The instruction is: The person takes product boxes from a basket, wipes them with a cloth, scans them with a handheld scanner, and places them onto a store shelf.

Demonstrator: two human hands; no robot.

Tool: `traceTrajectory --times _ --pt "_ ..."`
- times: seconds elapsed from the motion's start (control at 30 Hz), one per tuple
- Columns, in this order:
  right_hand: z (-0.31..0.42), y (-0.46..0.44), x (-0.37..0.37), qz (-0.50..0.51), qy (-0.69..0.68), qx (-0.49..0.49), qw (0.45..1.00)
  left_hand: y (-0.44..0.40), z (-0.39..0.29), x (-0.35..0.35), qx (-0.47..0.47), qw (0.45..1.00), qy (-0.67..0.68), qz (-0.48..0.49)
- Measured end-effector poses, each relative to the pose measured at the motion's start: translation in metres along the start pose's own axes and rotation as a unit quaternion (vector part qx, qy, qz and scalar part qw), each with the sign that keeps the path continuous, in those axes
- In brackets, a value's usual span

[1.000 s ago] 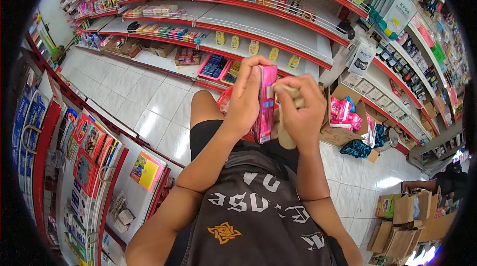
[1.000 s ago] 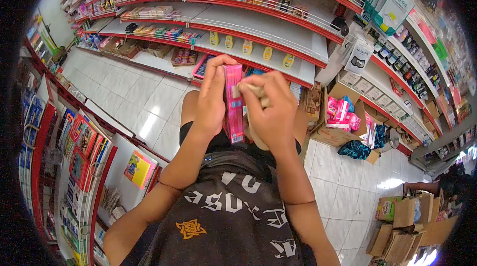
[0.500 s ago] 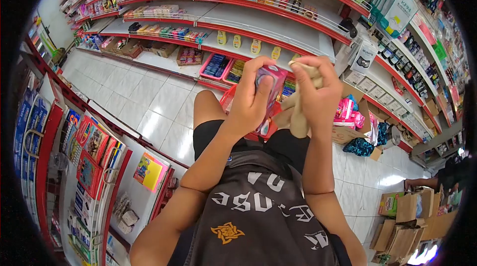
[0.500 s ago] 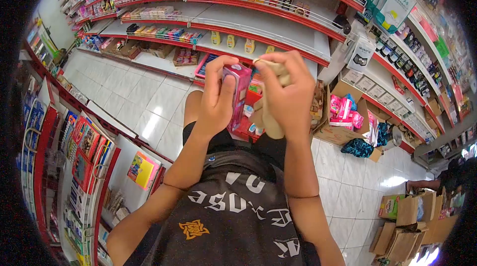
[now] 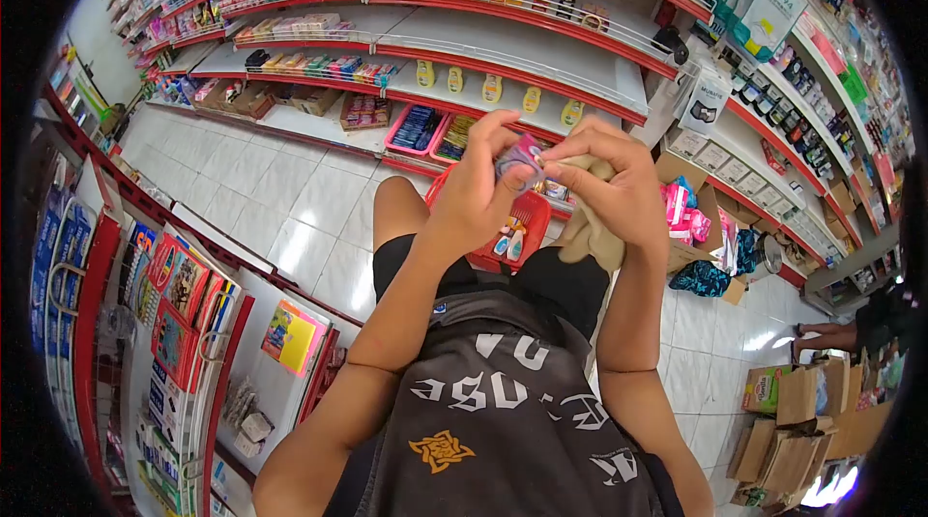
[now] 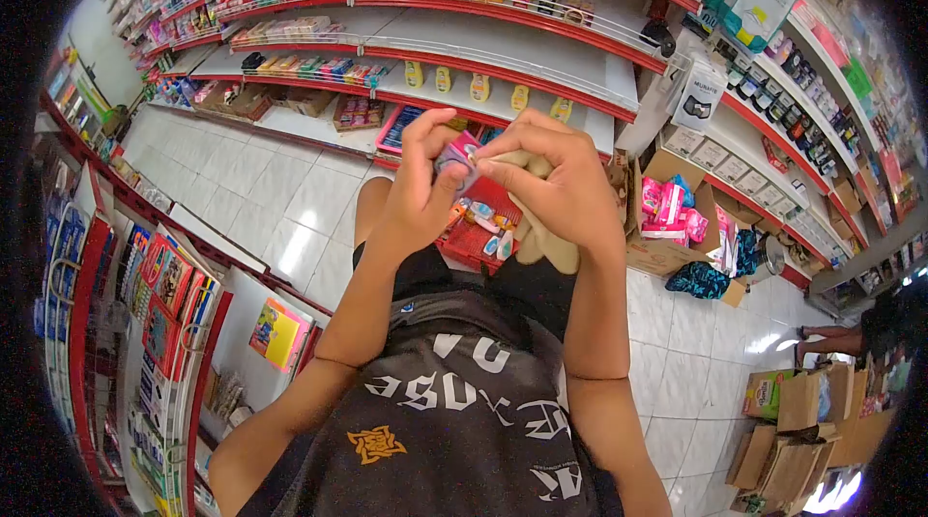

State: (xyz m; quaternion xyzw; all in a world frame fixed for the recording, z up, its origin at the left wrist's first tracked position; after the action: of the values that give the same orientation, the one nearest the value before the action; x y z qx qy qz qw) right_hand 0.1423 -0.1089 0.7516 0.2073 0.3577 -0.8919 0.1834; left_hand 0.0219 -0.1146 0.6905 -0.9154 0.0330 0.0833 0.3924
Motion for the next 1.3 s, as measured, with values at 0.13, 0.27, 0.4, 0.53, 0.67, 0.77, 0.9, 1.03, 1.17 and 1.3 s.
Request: traceTrajectory --times 0.13,0.27,0.4,0.53,0.67,0.77,0.9,1.03,1.17,1.3 --pt "-0.012 0.01 0.003 0.044 -0.037 0.0 0.998 -0.003 0.017 -0.035 -0.055 0.99 0.053 -0.116" --pt "-0.039 0.018 -0.005 -0.086 -0.128 0.097 0.983 -0.001 0.029 -0.023 -0.065 0.896 0.423 -0.122" --pt "-0.045 0.018 0.012 -0.104 -0.155 0.105 0.977 0.001 0.034 -0.011 -0.111 0.874 0.468 -0.07" --pt "-0.042 0.01 0.022 -0.109 -0.209 0.116 0.965 0.004 0.038 -0.005 -0.185 0.864 0.445 -0.144" --pt "-0.05 0.002 0.024 -0.132 -0.2 0.104 0.965 0.013 0.048 0.011 -0.22 0.828 0.496 -0.138" --pt "-0.05 0.007 0.032 -0.154 -0.193 0.083 0.966 0.015 0.05 0.01 -0.228 0.831 0.478 -0.169" --pt "-0.034 0.029 0.05 -0.113 -0.102 -0.008 0.988 0.008 0.05 -0.005 -0.187 0.813 0.517 -0.194" --pt "-0.006 0.048 0.063 0.055 -0.11 0.018 0.992 -0.001 0.059 -0.007 -0.148 0.724 0.658 -0.147" --pt "-0.006 0.03 0.026 -0.052 -0.076 -0.047 0.995 -0.005 0.049 0.01 -0.148 0.702 0.691 -0.084" --pt "-0.024 0.011 0.015 -0.168 -0.129 0.039 0.976 0.009 0.054 0.017 -0.274 0.78 0.534 -0.177"
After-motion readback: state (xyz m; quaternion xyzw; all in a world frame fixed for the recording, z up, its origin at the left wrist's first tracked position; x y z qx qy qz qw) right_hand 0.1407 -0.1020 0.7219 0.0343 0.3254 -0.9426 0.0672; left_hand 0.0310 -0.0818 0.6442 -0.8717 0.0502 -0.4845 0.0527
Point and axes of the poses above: each hand's wrist, its own y-axis away from the middle knuckle, its own x-axis out of the palm, z = x × y, the point moved 10 cm from there along -y, towards the middle knuckle
